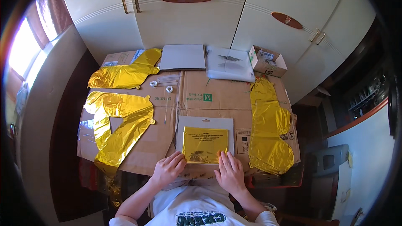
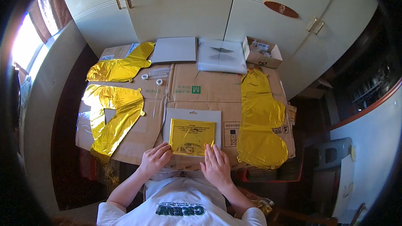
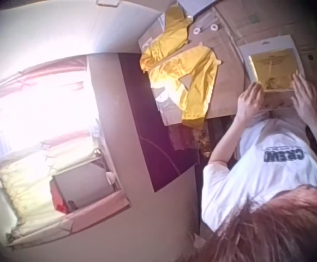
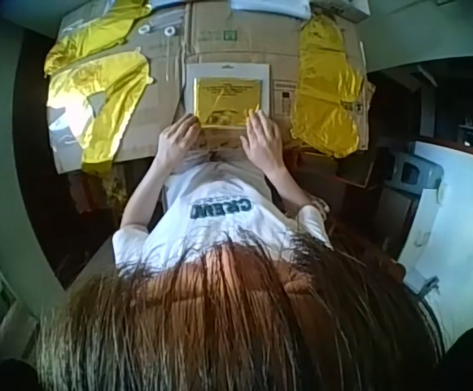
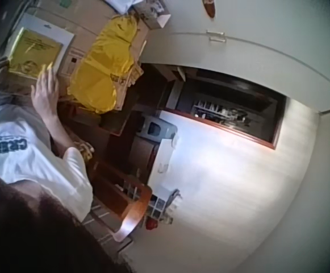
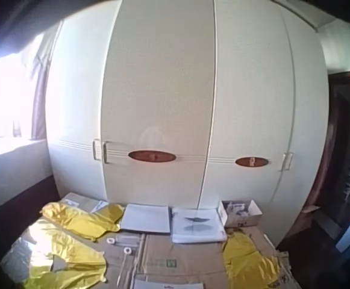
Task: Folding and organizing gold foil letter balloons on a cardboard assembly surface.
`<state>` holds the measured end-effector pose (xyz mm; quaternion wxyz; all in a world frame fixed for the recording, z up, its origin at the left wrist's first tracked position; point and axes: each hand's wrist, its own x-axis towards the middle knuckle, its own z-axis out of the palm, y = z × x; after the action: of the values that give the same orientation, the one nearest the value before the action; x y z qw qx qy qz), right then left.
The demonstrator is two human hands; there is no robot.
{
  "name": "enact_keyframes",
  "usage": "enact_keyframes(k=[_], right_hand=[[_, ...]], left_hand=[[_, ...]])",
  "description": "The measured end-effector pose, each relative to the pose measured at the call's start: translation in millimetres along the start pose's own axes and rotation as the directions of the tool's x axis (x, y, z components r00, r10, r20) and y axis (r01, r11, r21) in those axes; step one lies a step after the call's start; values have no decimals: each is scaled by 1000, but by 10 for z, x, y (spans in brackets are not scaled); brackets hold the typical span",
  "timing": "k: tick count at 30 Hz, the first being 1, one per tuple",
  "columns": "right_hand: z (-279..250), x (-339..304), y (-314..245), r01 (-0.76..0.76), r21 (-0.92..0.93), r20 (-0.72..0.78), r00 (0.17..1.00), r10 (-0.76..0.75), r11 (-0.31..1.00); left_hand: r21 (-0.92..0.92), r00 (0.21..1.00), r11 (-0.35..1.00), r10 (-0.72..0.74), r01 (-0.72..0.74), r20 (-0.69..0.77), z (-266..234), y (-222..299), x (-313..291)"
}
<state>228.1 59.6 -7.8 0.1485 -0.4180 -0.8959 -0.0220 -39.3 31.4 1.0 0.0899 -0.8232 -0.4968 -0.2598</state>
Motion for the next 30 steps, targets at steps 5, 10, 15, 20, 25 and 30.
enact_keyframes(k=[5,10,15,20,25,30], right_hand=[[4,26,-34,-27,0,-15,1000,27,1000],[-77,-70,57,70,88,-146,988,-56,994],[-135,222,193,18,346,-197,979,54,938],[74,950,190,-38,232,-99,993,62,972],[444,997,231,-13,128,29,1000,9,992],[423,1008,215,-40,126,82,996,30,991]], left_hand=[[-24,999,999,-36,36,-16,30,19,-19],[-72,990,988,-138,139,23,-145,122,70],[-136,988,980,-135,145,81,-58,105,345],[-9,953,960,-278,281,124,421,108,732],[47,926,935,-355,352,131,702,112,671],[36,914,930,-366,365,175,686,101,672]])
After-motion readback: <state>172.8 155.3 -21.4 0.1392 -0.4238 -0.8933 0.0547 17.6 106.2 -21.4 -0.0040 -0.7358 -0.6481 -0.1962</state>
